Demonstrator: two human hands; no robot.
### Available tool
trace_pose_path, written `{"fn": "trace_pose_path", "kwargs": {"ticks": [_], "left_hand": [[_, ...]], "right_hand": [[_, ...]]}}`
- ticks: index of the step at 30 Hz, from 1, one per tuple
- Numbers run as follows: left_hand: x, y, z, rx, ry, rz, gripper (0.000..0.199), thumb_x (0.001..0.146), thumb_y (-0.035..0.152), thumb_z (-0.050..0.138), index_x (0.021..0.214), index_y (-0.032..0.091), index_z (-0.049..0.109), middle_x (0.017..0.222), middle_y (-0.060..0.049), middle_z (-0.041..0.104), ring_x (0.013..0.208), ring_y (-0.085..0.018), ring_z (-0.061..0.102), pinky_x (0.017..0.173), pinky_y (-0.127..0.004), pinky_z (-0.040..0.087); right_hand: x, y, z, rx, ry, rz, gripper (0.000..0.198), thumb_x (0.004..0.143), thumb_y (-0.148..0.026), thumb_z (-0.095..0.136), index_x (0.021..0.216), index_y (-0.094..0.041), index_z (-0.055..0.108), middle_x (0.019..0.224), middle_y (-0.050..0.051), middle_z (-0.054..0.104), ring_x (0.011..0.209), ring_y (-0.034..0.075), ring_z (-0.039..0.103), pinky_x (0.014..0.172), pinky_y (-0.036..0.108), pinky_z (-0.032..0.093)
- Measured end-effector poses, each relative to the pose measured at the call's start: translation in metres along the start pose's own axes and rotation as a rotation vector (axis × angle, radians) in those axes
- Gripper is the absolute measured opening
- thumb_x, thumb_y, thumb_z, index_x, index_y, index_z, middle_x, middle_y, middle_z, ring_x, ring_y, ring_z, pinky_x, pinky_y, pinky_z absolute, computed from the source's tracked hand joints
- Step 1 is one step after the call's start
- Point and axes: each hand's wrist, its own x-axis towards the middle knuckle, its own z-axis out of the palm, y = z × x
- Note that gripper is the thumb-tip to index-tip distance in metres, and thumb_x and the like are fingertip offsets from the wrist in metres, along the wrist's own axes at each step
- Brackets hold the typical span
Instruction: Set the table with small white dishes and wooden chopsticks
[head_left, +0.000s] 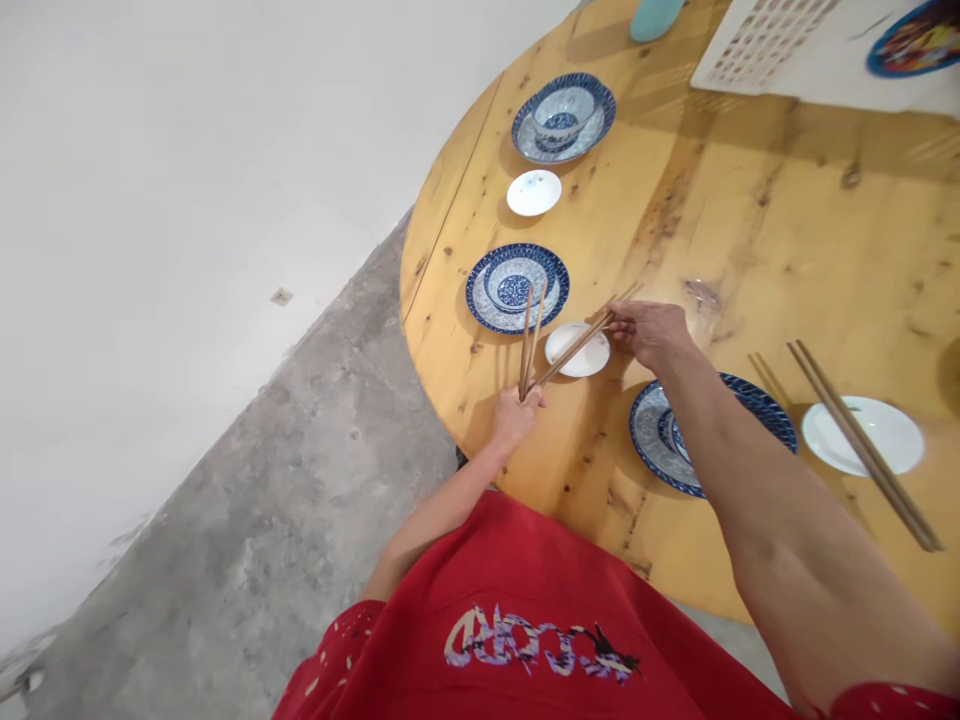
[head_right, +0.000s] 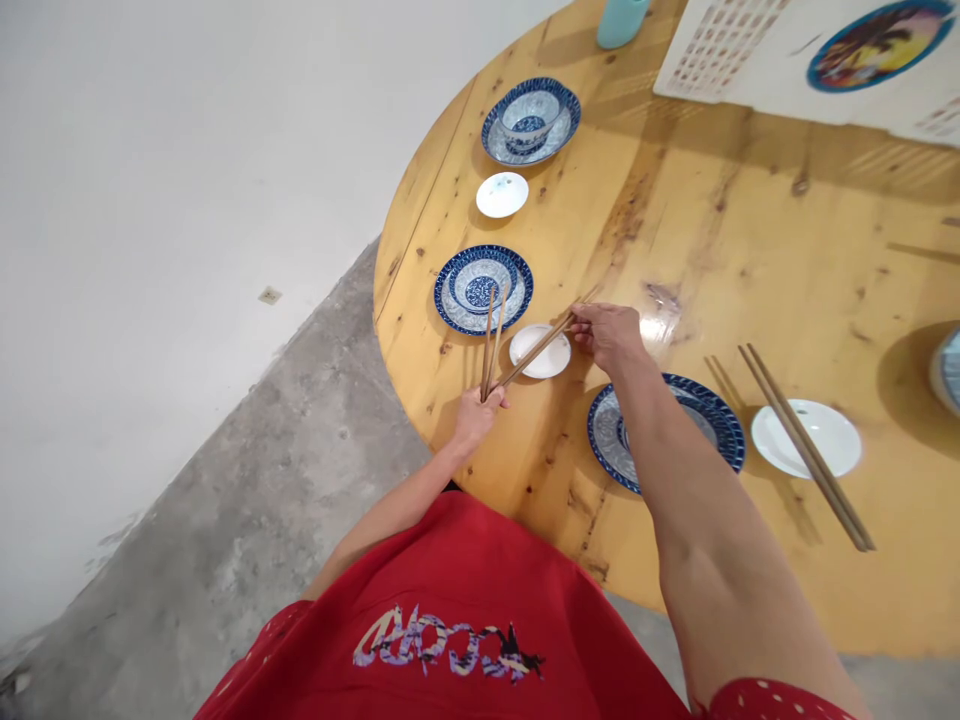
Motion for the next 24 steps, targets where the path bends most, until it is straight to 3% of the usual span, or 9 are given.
{"fn": "trace_pose_path", "kwargs": {"ticks": [5,16,24], "left_hand": [[0.001,0.0,-0.001,0.013,0.006,0.022,0.028,0.091,0.031,0.051,0.065,0.019,0.056,0.058,0.003,0.047,0.054,-0.01,0.04,0.055,-0.024,0.028],[0.005,-0.001,-0.005,0.092,0.041,0.058,0.028,0.093,0.037,0.053,0.073,0.02,0.061,0.068,0.0,0.061,0.065,-0.014,0.054,0.063,-0.025,0.038],[-0.005,-0.006,-0.03,0.2,0.117,0.094,0.033,0.096,0.046,0.05,0.082,0.021,0.067,0.071,-0.001,0.064,0.069,-0.016,0.059,0.066,-0.026,0.042]], "right_hand": [[-0.007,-0.001,-0.002,-0.015,0.003,-0.006,0.018,0.09,-0.007,0.066,0.074,-0.012,0.061,0.058,-0.002,0.058,0.047,0.006,0.052,0.042,0.015,0.041],[-0.026,0.003,-0.011,-0.193,0.028,-0.082,0.021,0.093,-0.012,0.061,0.073,-0.012,0.061,0.061,0.001,0.06,0.046,0.005,0.05,0.042,0.013,0.041],[-0.046,0.023,-0.025,-0.439,0.049,-0.111,0.027,0.088,-0.014,0.064,0.061,-0.015,0.061,0.053,0.003,0.06,0.043,0.009,0.055,0.039,0.016,0.044]]}}
